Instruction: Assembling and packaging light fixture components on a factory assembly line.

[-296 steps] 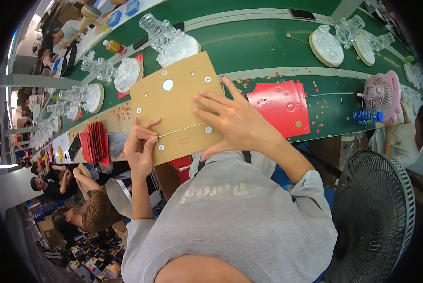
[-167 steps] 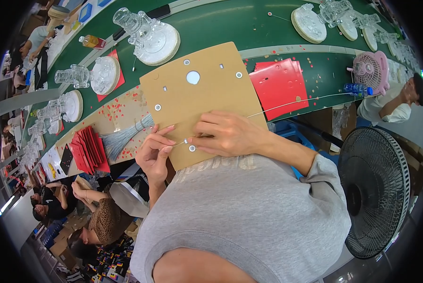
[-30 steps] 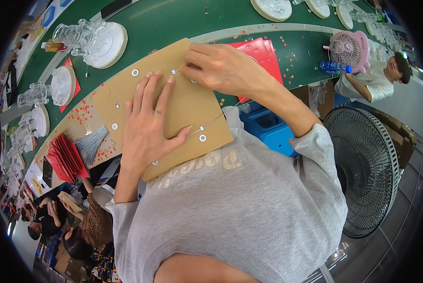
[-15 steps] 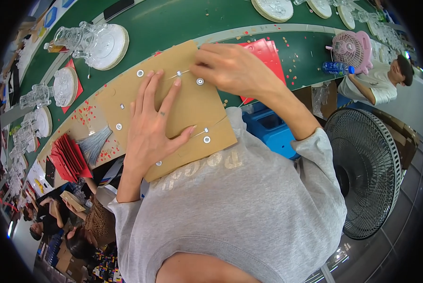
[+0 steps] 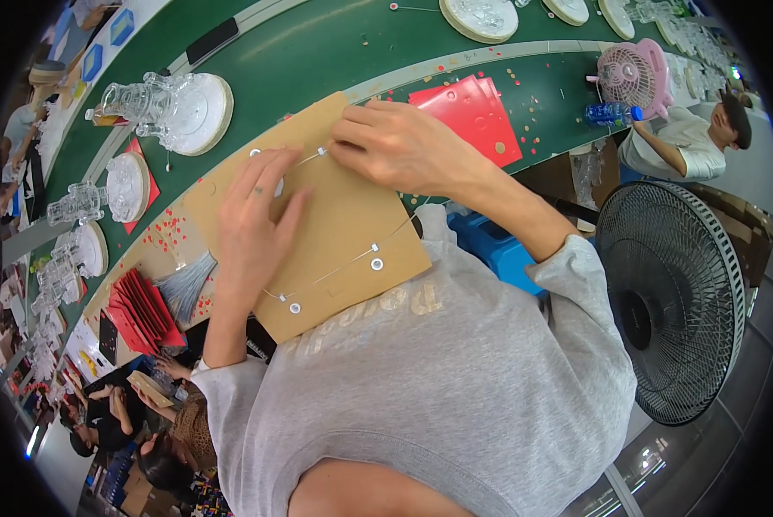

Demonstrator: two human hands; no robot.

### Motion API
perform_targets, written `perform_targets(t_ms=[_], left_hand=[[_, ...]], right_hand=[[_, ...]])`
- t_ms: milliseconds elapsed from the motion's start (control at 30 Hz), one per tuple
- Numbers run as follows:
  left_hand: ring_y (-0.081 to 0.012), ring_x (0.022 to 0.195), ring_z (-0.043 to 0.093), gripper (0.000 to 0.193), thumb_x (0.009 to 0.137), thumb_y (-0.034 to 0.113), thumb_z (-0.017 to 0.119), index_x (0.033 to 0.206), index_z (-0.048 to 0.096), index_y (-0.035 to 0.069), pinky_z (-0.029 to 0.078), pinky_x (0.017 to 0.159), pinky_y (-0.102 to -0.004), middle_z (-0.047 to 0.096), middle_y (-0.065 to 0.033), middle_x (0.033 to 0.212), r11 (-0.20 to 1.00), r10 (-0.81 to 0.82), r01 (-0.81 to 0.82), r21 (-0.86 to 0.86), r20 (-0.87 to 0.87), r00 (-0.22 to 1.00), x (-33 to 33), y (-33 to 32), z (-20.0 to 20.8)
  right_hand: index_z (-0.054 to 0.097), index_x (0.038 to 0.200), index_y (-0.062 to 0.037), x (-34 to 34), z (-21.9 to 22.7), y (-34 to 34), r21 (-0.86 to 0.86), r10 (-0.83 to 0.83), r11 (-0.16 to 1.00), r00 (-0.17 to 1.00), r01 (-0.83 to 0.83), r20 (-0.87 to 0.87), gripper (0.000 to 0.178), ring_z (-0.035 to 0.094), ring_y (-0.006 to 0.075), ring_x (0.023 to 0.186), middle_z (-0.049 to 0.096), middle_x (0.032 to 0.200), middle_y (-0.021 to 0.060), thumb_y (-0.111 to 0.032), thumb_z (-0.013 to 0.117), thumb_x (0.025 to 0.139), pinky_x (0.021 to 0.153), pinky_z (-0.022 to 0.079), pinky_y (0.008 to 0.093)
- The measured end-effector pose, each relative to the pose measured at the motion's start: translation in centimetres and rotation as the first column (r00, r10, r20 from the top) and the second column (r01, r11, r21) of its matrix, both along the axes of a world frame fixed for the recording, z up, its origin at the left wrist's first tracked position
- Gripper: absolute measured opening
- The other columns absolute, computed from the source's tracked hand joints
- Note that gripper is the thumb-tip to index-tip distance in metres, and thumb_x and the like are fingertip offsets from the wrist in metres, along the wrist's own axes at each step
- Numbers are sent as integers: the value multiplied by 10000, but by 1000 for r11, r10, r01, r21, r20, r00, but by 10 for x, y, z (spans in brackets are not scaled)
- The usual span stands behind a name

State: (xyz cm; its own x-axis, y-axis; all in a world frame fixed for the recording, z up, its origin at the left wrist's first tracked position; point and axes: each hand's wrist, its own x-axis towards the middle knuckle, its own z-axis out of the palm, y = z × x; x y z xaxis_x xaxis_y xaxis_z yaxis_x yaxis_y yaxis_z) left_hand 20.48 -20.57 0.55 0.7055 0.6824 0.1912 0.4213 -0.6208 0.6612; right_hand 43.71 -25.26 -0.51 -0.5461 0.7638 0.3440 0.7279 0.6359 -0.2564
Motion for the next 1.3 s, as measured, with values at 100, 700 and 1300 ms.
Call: perform_targets(t_ms=[100,700,1300], left_hand=[[-294,935,634,243,755,-42,718,972,614,-4,532,773,-384,647,-123,987,991,-43,33,131,75,996,3,16,-6],[-283,1008,684,151,737,-75,723,784,597,-6,520,879,-418,691,-104,882,1000,10,-12,12,97,995,-27,35,-3],[-291,1224,550,299,834,-5,628,1130,588,5,367,1093,-488,587,-130,1242,909,397,-268,-318,475,785,-30,19,-37]], right_hand=[[681,984,0,-9,0,-5,24,-90,996,996,90,-19,290,625,238,867,597,917,75,-79,671,706,721,541,356],[737,992,4,-61,-7,-54,-106,-492,869,816,484,-304,250,690,256,992,724,1036,86,-27,751,744,914,557,413],[773,899,-103,-66,-9,6,-335,-353,923,771,192,-530,220,642,195,790,675,846,29,28,732,727,661,528,317]])
